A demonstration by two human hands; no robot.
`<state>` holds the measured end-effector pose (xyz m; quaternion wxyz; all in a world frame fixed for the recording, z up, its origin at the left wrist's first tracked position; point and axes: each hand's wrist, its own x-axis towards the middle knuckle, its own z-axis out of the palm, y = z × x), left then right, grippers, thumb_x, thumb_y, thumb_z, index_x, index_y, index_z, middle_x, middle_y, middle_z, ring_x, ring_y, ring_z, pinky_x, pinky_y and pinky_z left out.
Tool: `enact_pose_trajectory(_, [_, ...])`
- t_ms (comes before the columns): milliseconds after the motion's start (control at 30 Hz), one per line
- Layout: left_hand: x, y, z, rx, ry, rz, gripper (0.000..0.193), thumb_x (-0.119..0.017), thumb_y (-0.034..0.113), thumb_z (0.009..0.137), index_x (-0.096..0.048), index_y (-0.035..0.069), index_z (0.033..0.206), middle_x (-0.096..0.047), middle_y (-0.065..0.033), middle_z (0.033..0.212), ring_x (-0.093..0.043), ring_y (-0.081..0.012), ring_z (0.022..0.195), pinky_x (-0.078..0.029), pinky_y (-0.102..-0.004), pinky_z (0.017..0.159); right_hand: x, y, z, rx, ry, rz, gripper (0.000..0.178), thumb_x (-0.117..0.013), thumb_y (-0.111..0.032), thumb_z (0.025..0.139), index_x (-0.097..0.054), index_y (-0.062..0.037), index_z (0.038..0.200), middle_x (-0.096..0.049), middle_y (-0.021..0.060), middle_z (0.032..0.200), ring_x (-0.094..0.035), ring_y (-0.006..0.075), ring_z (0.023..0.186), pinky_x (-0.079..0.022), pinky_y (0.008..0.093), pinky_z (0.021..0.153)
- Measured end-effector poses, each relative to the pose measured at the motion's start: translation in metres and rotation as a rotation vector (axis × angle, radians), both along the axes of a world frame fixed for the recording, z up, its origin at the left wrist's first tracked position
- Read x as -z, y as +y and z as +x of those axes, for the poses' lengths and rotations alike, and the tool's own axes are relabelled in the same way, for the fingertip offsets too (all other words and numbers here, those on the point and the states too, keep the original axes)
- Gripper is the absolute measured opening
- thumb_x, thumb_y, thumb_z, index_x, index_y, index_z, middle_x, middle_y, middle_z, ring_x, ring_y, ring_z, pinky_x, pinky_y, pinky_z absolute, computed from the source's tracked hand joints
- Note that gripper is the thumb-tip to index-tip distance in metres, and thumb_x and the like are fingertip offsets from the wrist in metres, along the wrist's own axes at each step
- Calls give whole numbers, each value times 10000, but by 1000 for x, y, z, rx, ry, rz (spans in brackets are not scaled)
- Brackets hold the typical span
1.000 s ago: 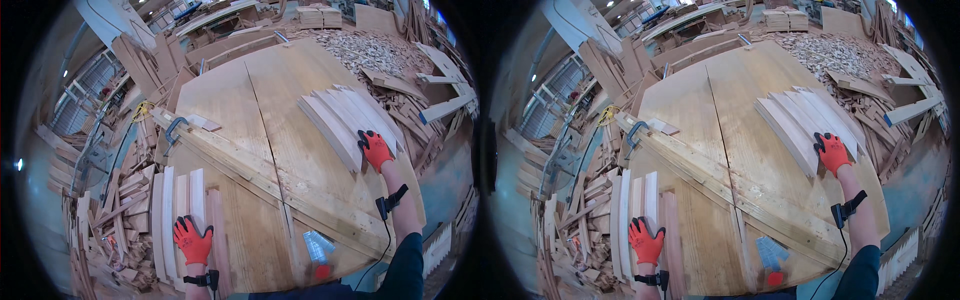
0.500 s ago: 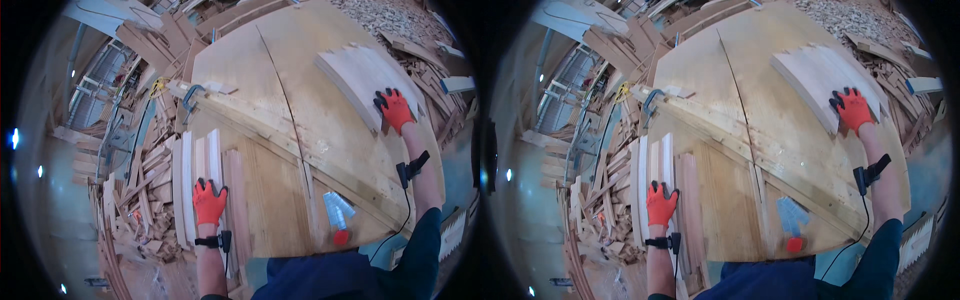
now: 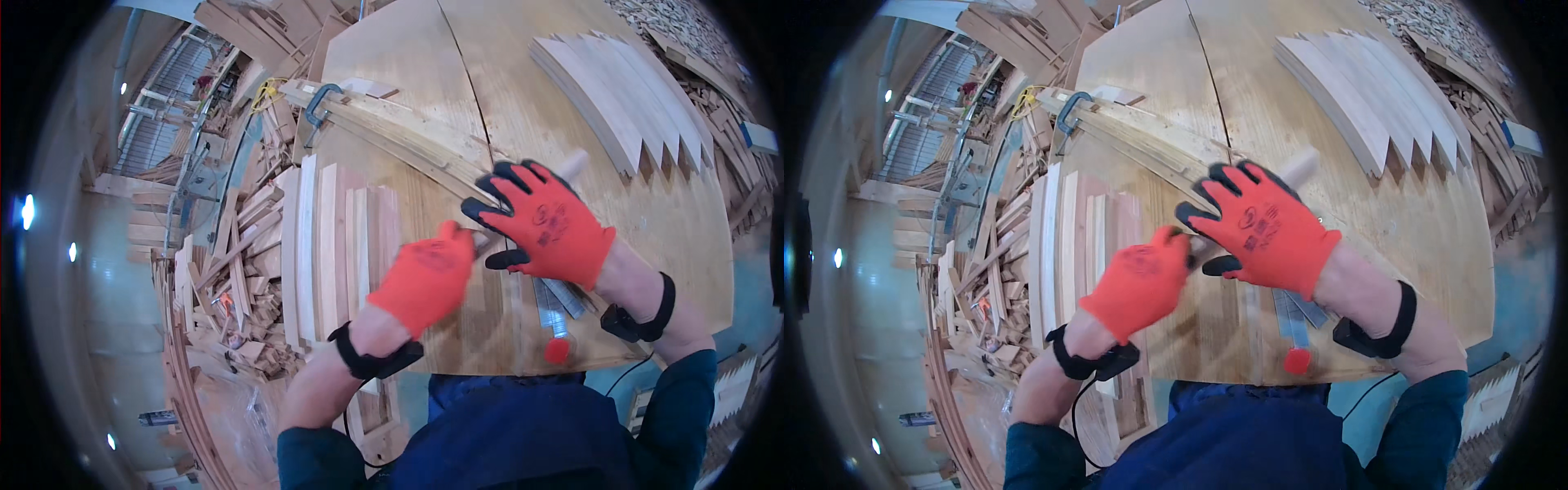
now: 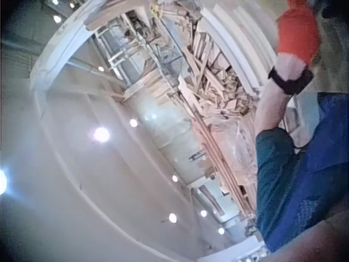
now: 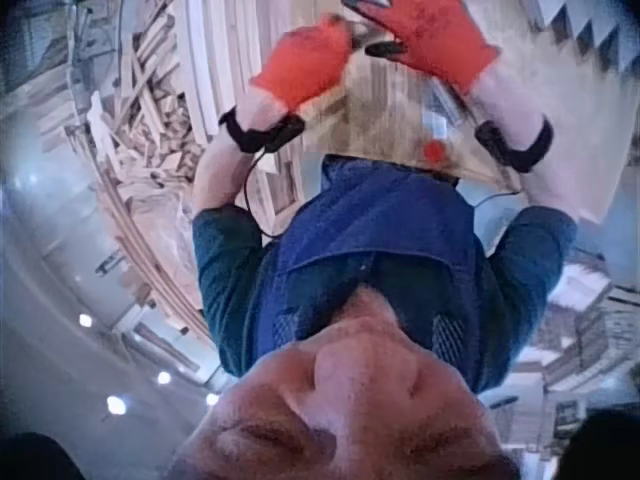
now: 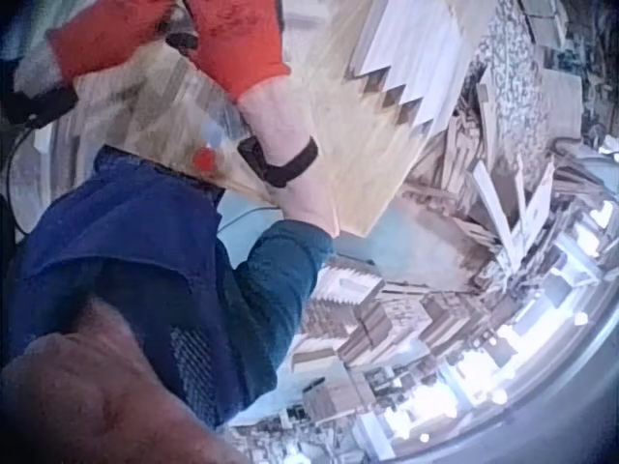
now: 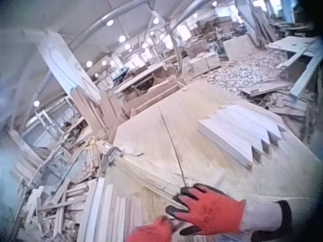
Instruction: The person picks up wooden planks from a stack and places them on a workbench. They use a tape measure to measure the length of the planks and then move them to a different pile on the workbench. The person repeats this process for multiple planks.
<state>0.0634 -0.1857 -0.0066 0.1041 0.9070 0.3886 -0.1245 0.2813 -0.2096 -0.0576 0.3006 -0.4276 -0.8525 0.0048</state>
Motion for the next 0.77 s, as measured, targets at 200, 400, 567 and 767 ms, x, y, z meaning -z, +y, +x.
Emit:
enact_pose_trajectory(200, [27,1,66,222,26,112,307,-632,122,833,-560,30,1117,-593,-188,1211,-648,-336,1027,-498,-456,877,55,-37,31,220,167,-496,654,-805,-331,734,-582,-135,1317,-698,138,1015,-674,306,1004,-512,408,886])
enact_pose_trajectory(400, [87,29,50,67,-459,383,509,-676,231,842,-560,75,1312,-555,-207,1326,-517,-357,1243,-404,-468,1055,113,-41,92,794,220,-594,562,-732,-328,842,-572,-148,1351,-705,162,1054,-679,328,961,-521,419,847])
enact_pose_trajectory(567, [158,74,-23,-295,-293,286,553,-653,326,876,-544,89,1364,-514,-213,1405,-496,-380,1281,-394,-482,1060,144,-41,122,913,-5,-738,538,-682,-367,884,-566,-195,1381,-701,120,1107,-670,307,996,-521,425,868])
enact_pose_trajectory(767, [229,116,-70,-639,-111,313,665,-642,469,884,-494,113,1426,-412,-191,1524,-374,-387,1399,-292,-500,1145,155,-27,114,832,-245,-769,739,-757,-379,831,-461,-167,1474,-442,195,1492,-510,330,1295,-475,463,983])
